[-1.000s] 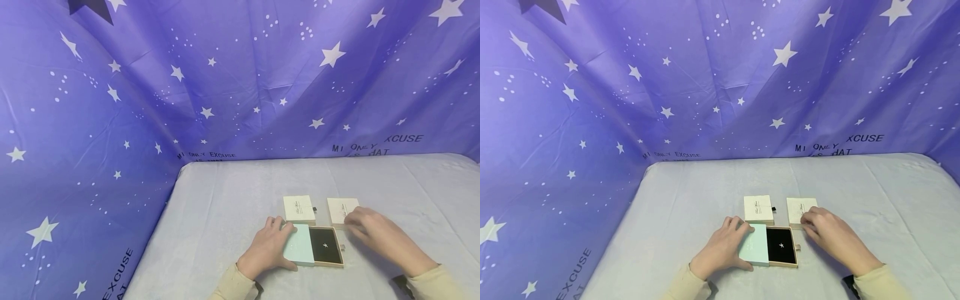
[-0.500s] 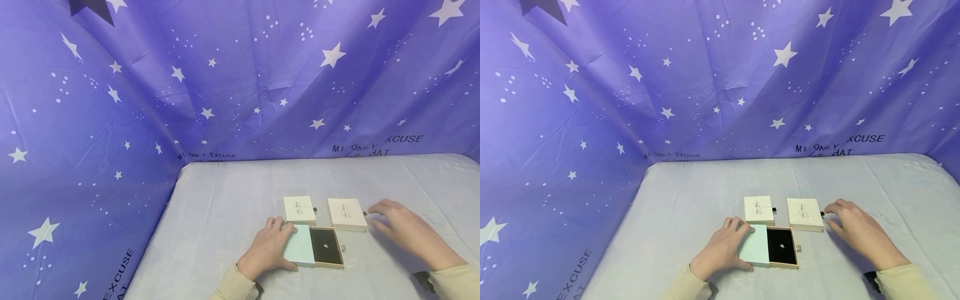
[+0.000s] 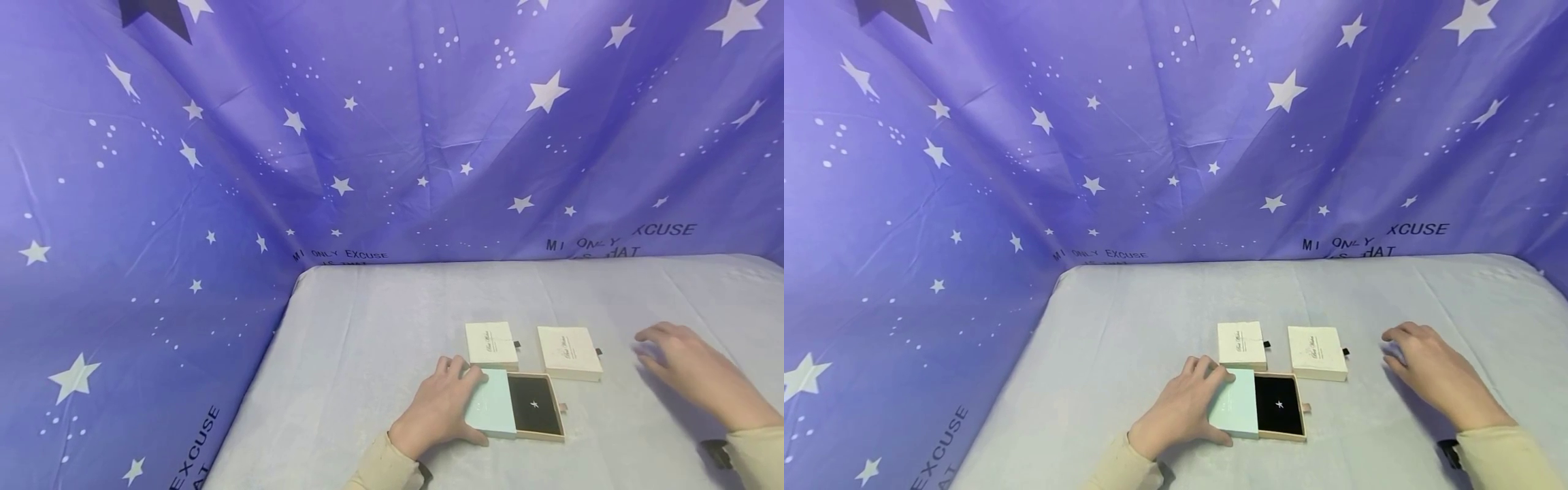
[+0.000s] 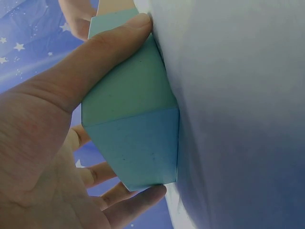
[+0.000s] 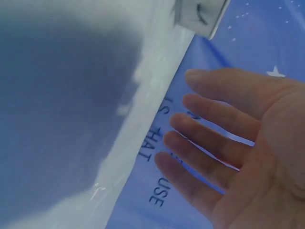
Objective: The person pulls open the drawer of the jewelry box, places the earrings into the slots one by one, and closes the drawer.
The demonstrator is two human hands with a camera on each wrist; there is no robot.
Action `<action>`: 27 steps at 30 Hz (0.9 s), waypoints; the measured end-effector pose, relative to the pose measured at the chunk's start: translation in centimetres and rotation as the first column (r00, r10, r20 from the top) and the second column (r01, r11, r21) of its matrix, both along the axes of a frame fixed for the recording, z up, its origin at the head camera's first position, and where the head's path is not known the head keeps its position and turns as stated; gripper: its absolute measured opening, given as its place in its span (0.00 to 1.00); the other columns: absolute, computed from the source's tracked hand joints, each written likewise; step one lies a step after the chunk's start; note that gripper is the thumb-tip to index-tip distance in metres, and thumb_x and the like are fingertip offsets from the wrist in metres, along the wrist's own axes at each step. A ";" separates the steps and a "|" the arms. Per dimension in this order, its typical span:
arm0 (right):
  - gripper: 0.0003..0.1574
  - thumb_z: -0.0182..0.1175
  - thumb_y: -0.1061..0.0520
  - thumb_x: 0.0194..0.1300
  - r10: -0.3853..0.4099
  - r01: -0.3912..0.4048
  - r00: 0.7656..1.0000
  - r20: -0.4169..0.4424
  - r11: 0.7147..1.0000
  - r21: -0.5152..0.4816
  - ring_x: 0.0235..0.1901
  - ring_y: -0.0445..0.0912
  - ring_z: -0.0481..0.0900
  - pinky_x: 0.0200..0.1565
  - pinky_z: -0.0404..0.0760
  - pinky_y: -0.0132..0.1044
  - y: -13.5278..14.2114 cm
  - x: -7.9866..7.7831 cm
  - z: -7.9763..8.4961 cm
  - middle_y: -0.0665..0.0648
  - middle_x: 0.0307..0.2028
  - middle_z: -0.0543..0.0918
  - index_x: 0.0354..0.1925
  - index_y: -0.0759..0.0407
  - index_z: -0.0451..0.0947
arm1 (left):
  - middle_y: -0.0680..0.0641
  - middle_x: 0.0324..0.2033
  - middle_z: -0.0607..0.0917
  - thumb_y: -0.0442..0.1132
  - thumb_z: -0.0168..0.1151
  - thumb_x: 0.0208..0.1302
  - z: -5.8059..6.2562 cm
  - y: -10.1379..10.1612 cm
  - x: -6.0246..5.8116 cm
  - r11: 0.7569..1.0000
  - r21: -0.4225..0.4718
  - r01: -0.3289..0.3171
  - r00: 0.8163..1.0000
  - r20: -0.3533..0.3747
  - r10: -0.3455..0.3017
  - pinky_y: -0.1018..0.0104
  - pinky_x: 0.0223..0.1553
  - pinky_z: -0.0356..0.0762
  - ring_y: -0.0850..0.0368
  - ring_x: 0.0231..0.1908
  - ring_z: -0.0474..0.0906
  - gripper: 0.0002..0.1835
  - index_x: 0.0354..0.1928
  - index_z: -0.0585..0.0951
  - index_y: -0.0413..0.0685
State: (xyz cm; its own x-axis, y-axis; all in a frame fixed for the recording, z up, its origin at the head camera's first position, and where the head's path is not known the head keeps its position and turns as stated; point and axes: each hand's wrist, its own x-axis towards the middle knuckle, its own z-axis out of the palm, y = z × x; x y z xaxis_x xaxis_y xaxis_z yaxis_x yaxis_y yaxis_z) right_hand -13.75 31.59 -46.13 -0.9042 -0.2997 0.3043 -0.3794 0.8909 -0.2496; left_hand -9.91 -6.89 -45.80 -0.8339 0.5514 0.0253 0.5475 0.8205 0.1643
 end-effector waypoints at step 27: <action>0.26 0.69 0.64 0.51 -0.090 0.069 0.982 0.168 0.989 0.129 0.43 0.78 0.74 0.48 0.72 0.70 4.1 -1.3 -1.9 0.83 0.42 0.76 0.43 0.84 0.74 | 0.54 0.50 0.72 0.66 0.82 0.27 0.1 0.0 0.0 1.000 -0.005 0.004 1.000 -0.018 -0.004 0.80 0.34 0.70 0.61 0.47 0.65 0.51 0.59 0.73 0.61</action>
